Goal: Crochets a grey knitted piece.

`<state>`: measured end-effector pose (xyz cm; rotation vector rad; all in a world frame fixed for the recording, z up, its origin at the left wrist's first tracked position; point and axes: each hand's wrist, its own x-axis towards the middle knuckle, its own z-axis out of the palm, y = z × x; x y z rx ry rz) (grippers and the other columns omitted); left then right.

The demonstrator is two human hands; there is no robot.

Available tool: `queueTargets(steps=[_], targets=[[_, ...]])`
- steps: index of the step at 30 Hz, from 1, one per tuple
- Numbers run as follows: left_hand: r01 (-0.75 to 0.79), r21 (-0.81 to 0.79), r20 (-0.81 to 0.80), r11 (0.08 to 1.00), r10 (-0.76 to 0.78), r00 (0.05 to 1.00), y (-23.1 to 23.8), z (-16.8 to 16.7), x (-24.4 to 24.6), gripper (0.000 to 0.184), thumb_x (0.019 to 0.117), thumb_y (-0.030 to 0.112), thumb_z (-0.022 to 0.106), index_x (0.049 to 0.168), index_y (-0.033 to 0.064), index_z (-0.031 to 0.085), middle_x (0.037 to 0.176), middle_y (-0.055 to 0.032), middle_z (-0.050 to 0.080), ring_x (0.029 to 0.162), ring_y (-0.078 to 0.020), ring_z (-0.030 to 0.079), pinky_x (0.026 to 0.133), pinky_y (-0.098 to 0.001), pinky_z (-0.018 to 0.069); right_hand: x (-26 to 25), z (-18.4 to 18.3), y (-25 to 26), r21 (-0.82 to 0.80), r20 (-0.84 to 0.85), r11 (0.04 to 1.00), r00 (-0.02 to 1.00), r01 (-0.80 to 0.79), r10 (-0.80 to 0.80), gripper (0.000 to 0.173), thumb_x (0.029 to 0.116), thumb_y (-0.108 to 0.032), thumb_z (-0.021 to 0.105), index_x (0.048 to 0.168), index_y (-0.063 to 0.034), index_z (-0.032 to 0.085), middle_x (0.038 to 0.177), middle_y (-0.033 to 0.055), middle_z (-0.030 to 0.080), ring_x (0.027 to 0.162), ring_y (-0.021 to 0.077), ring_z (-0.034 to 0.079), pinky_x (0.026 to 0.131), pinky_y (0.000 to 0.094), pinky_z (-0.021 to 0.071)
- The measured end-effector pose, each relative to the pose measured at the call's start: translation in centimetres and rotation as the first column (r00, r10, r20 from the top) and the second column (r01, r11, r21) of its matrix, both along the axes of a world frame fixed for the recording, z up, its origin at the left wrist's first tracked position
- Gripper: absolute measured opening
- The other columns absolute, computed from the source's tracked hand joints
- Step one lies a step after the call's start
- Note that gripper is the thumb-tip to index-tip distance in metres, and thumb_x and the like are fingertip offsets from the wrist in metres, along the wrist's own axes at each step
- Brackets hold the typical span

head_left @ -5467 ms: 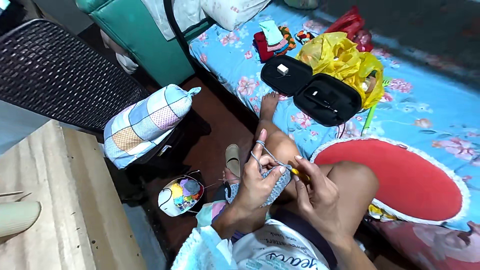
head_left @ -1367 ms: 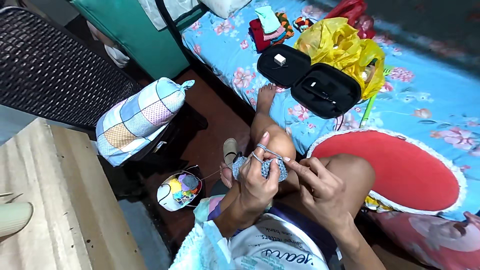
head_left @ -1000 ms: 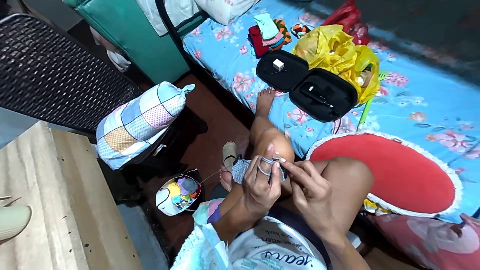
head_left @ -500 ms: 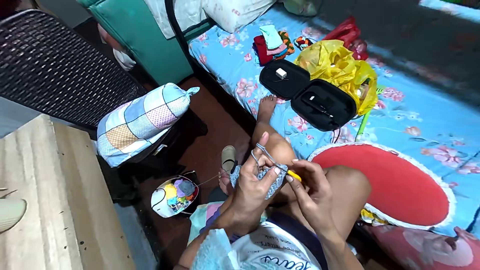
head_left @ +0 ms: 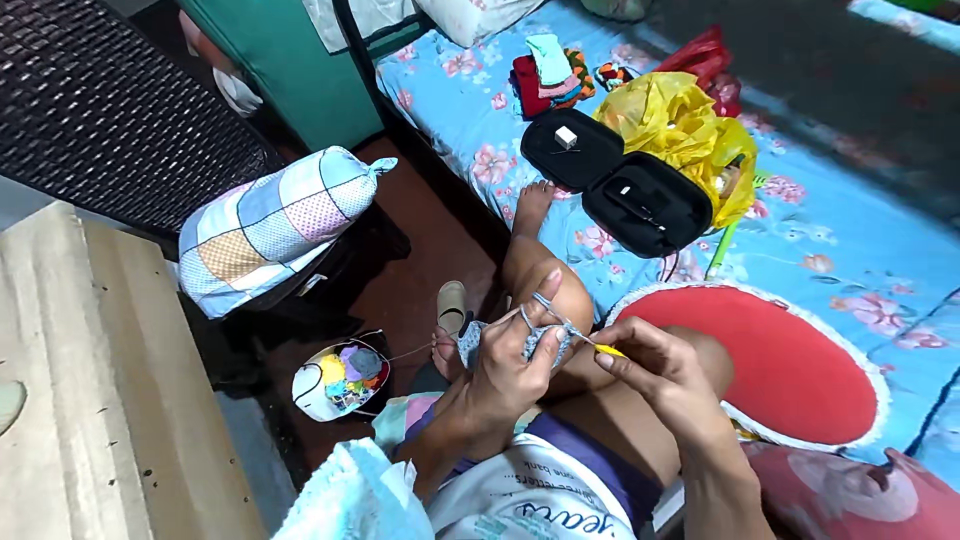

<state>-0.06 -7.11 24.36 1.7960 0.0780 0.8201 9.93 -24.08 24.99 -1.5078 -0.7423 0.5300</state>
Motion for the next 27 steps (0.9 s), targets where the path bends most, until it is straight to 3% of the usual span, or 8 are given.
queueTargets(steps=[4, 7, 11, 13, 16, 19, 22, 27], targets=[[0.077, -0.367, 0.009, 0.927, -0.079, 0.997, -0.3, 1.0, 0.3, 0.060, 0.0865, -0.010, 0.064, 0.141, -0.0206, 0.041, 0.092, -0.0030, 0.074, 0.086, -0.0041, 0.069, 0.087, -0.0239, 0.0570, -0.1, -0.8, 0.3, 0.156, -0.382, 0.987, 0.919, -0.033, 0.092, 0.019, 0.0851, -0.001, 0.068, 0.101, -0.0117, 0.071, 0.087, -0.0041, 0.071, 0.057, -0.0050, 0.053, 0.049, 0.0110, 0.0416], [-0.013, -0.174, -0.021, 0.985, 0.009, 1.000, -0.3, 0.3, 0.2, 0.050, 0.0877, -0.006, 0.065, 0.132, -0.0230, 0.050, 0.093, -0.0091, 0.074, 0.086, -0.0061, 0.070, 0.087, -0.0234, 0.0577, -1.0, -1.1, 0.4, 0.074, 0.058, 0.992, 0.993, 0.099, -0.103, 0.016, 0.0877, -0.001, 0.064, 0.102, -0.0044, 0.071, 0.096, -0.0019, 0.072, 0.081, -0.0025, 0.066, 0.071, 0.0113, 0.0543], [-0.024, -0.085, -0.185, 0.996, 0.008, 0.983, -0.1, 0.9, 0.0, 0.055, 0.0907, -0.003, 0.064, 0.141, -0.0160, 0.047, 0.093, -0.0081, 0.074, 0.086, -0.0081, 0.070, 0.087, -0.0247, 0.0576, -1.8, -1.2, 0.8, 0.017, 0.774, 0.936, 0.588, 0.351, -0.235, 0.018, 0.0922, -0.006, 0.057, 0.094, -0.0030, 0.074, 0.089, 0.0120, 0.071, 0.077, 0.0158, 0.066, 0.068, 0.0247, 0.0529], [-0.022, -0.128, -0.222, 0.991, -0.007, 0.975, -0.1, 1.2, 0.1, 0.059, 0.0908, -0.002, 0.064, 0.145, -0.0139, 0.044, 0.090, -0.0060, 0.073, 0.083, -0.0068, 0.069, 0.085, -0.0240, 0.0570, -2.2, -1.1, 0.9, 0.021, 0.880, 0.907, 0.423, 0.421, -0.217, 0.021, 0.0925, -0.008, 0.055, 0.094, -0.0051, 0.076, 0.089, 0.0138, 0.073, 0.071, 0.0234, 0.065, 0.060, 0.0322, 0.0504], [-0.053, 0.025, -0.200, 0.998, 0.057, 0.978, -0.2, 0.6, 0.0, 0.052, 0.0910, 0.000, 0.063, 0.139, -0.0162, 0.050, 0.091, -0.0082, 0.074, 0.084, -0.0081, 0.070, 0.085, -0.0241, 0.0576, -2.4, -1.1, 0.8, 0.010, 0.914, 0.895, 0.358, 0.447, -0.190, 0.022, 0.0923, -0.008, 0.055, 0.094, -0.0059, 0.077, 0.090, 0.0133, 0.074, 0.070, 0.0249, 0.066, 0.058, 0.0336, 0.0500], [-0.104, 0.309, -0.084, 0.945, 0.136, 0.987, -0.4, 0.0, 0.1, 0.039, 0.0922, 0.003, 0.060, 0.126, -0.0149, 0.062, 0.090, -0.0145, 0.075, 0.083, -0.0144, 0.071, 0.083, -0.0253, 0.0577, -2.3, -0.5, 0.3, -0.023, 0.896, 0.903, 0.409, 0.429, -0.172, 0.022, 0.0923, -0.007, 0.055, 0.094, -0.0057, 0.077, 0.090, 0.0137, 0.073, 0.070, 0.0243, 0.066, 0.058, 0.0333, 0.0497], [-0.143, 0.464, 0.050, 0.874, 0.135, 0.990, -0.5, -0.5, 0.5, 0.032, 0.0940, 0.003, 0.059, 0.123, -0.0077, 0.067, 0.085, -0.0163, 0.071, 0.074, -0.0186, 0.066, 0.072, -0.0247, 0.0548, -2.0, 0.2, -0.4, -0.110, 0.749, 0.936, 0.647, 0.333, -0.142, 0.020, 0.0919, -0.007, 0.055, 0.097, -0.0038, 0.075, 0.090, 0.0099, 0.070, 0.073, 0.0129, 0.064, 0.061, 0.0237, 0.0524], [-0.051, 0.240, 0.068, 0.969, 0.035, 0.997, -0.1, -1.4, 0.9, 0.031, 0.0950, 0.003, 0.059, 0.122, -0.0106, 0.066, 0.091, -0.0161, 0.073, 0.082, -0.0124, 0.069, 0.081, -0.0238, 0.0559, -0.5, 0.2, -1.6, -0.128, 0.321, 0.983, 0.943, 0.131, -0.084, 0.016, 0.0915, -0.011, 0.061, 0.101, -0.0060, 0.072, 0.096, -0.0012, 0.072, 0.083, -0.0026, 0.065, 0.072, 0.0118, 0.0536]])
